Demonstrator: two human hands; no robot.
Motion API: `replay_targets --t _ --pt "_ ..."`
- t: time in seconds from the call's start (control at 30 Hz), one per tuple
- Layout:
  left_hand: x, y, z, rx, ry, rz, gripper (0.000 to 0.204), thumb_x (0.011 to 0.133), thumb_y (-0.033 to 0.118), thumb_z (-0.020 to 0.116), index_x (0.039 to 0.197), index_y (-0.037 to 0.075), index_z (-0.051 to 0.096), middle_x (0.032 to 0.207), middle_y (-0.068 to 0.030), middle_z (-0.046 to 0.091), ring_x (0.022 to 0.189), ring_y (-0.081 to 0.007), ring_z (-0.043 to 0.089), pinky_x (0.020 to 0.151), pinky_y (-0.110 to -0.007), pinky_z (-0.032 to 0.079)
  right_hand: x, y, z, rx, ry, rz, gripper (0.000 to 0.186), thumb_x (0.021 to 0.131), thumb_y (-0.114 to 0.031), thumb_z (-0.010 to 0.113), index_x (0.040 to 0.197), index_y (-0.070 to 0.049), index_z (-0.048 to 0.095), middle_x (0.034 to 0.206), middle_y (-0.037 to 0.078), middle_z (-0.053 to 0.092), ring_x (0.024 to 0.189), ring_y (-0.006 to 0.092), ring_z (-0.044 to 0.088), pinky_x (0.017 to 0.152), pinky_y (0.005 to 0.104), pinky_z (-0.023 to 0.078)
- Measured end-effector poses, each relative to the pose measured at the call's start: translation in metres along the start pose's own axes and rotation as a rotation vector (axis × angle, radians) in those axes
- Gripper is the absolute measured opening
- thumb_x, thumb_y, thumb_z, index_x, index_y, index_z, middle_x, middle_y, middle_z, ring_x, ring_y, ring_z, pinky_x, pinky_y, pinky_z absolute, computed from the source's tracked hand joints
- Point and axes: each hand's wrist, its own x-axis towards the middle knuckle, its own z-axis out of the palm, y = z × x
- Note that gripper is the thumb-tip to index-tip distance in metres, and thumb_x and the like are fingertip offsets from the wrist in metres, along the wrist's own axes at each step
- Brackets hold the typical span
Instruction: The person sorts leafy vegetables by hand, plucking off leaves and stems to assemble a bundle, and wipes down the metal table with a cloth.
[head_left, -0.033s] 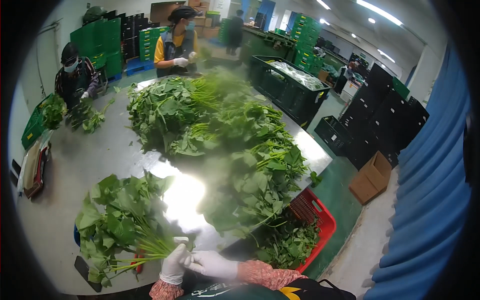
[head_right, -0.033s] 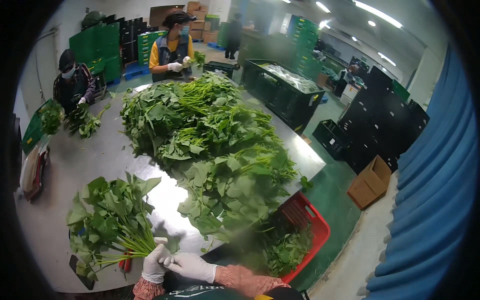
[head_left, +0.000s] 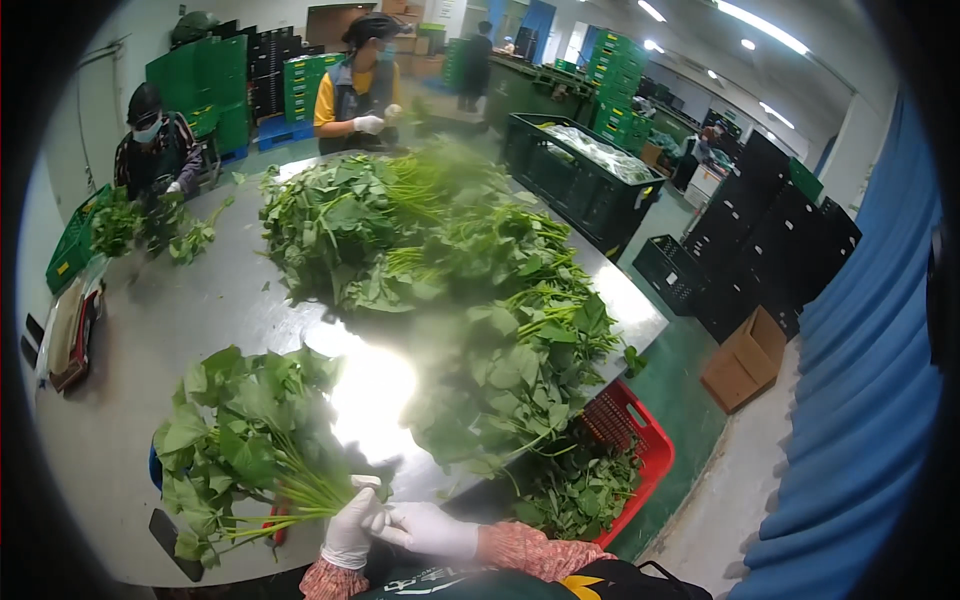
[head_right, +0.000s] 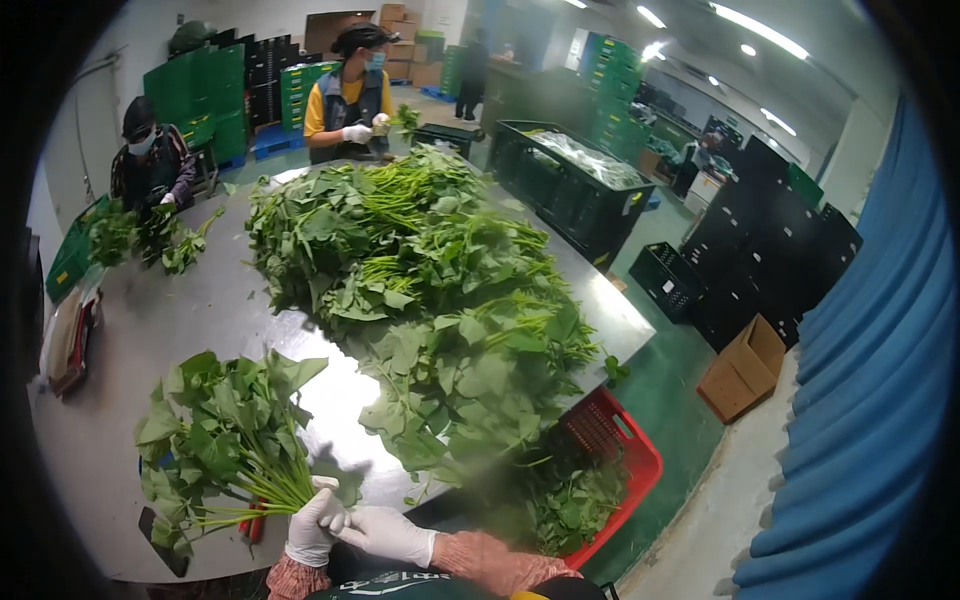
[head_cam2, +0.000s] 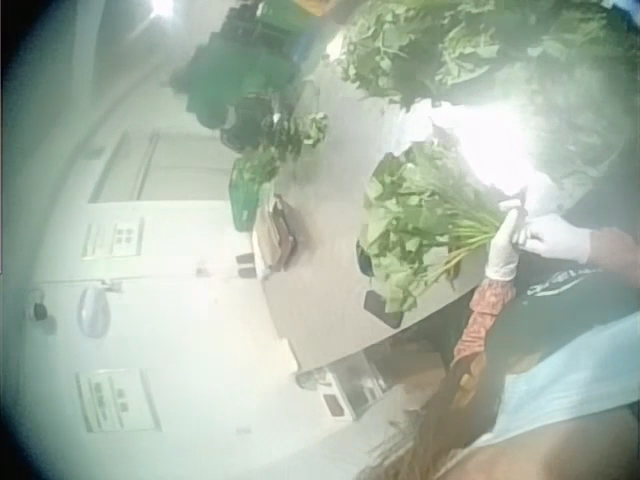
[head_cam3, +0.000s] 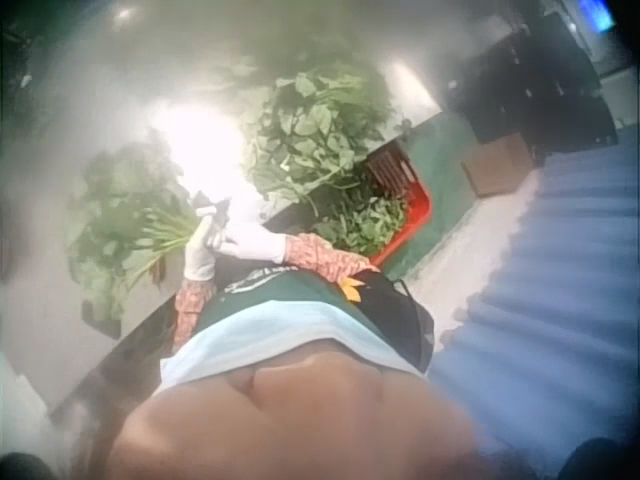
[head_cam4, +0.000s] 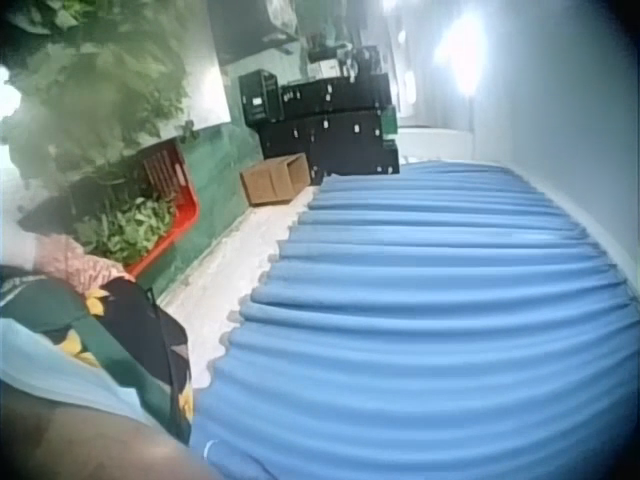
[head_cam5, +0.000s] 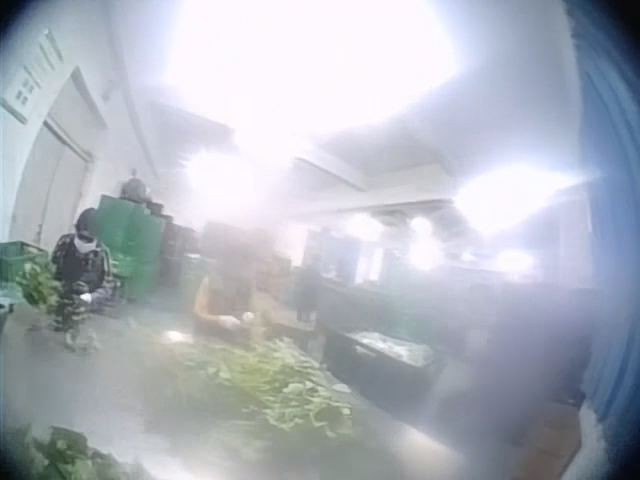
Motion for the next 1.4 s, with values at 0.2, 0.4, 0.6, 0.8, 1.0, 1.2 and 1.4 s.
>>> replay_targets --t 0.2,0.4,0.6,0.8,1.0,1.2,1.4 --pt "-0.002 0.002 -0.003 -0.056 -0.067 0.008 0.015 0.096 0.017 0.048 0.099 0.004 0.054 0.059 0.0031 0.037 0.054 -0.0125 0.040 0.058 -0.027 0.037 0.000 0.000 -0.001 0.029 -0.033 -0.013 0.038 0.093 -0.040 0.049 0.106 -0.006 0.061 0.096 0.017 0.064 0.091 0.0351 0.061 0.081 0.0395 0.048" --pt "-0.003 0.005 -0.001 -0.056 -0.081 0.003 0.015 0.096 0.015 0.049 0.103 0.003 0.053 0.059 0.0027 0.037 0.054 -0.0134 0.041 0.060 -0.029 0.039 0.002 0.011 0.006 0.074 -0.043 0.002 0.038 0.093 -0.040 0.049 0.107 -0.007 0.061 0.100 0.015 0.064 0.095 0.0348 0.061 0.083 0.0392 0.048" --pt "-0.004 0.004 -0.004 -0.051 -0.091 -0.008 0.016 0.096 0.015 0.049 0.105 0.004 0.054 0.059 0.0028 0.037 0.054 -0.0135 0.041 0.059 -0.029 0.039 0.000 0.004 0.002 0.076 -0.064 -0.018 0.038 0.094 -0.039 0.049 0.108 -0.006 0.061 0.112 0.015 0.061 0.099 0.0353 0.060 0.085 0.0392 0.047" --pt "-0.008 0.007 0.002 -0.050 -0.061 0.004 0.014 0.095 0.014 0.050 0.104 0.004 0.054 0.060 0.0025 0.039 0.055 -0.0137 0.044 0.058 -0.029 0.040 -0.002 -0.001 0.000 0.065 -0.111 0.024 0.036 0.096 -0.034 0.050 0.111 -0.002 0.058 0.101 0.009 0.064 0.094 0.0166 0.060 0.086 0.0294 0.045" --pt "-0.005 0.003 0.002 -0.065 0.051 -0.030 0.013 0.094 0.011 0.049 0.102 0.002 0.054 0.055 0.0025 0.034 0.044 -0.0114 0.034 0.049 -0.029 0.037 -0.003 0.006 0.005 0.099 -0.089 0.009 0.034 0.096 -0.033 0.052 0.109 -0.002 0.058 0.097 0.009 0.064 0.089 0.0151 0.059 0.083 0.0298 0.046" --pt "-0.011 0.030 -0.010 -0.134 0.062 0.198 0.010 0.094 0.012 0.051 0.096 0.004 0.056 0.054 0.0041 0.032 0.049 -0.0124 0.036 0.055 -0.031 0.039 0.013 0.002 -0.043 -0.146 0.116 -0.270 0.039 0.085 -0.032 0.065 0.107 0.000 0.059 0.086 0.019 0.062 0.078 0.0318 0.062 0.069 0.0395 0.050" --pt "-0.018 0.028 -0.022 -0.208 0.062 0.275 0.009 0.094 0.010 0.051 0.100 0.005 0.056 0.052 0.0050 0.030 0.045 -0.0112 0.032 0.051 -0.031 0.038 0.051 0.042 -0.082 -0.824 0.416 -0.054 0.063 0.081 -0.036 0.064 0.134 -0.012 0.041 0.130 0.019 0.047 0.124 0.0335 0.041 0.106 0.0463 0.028"
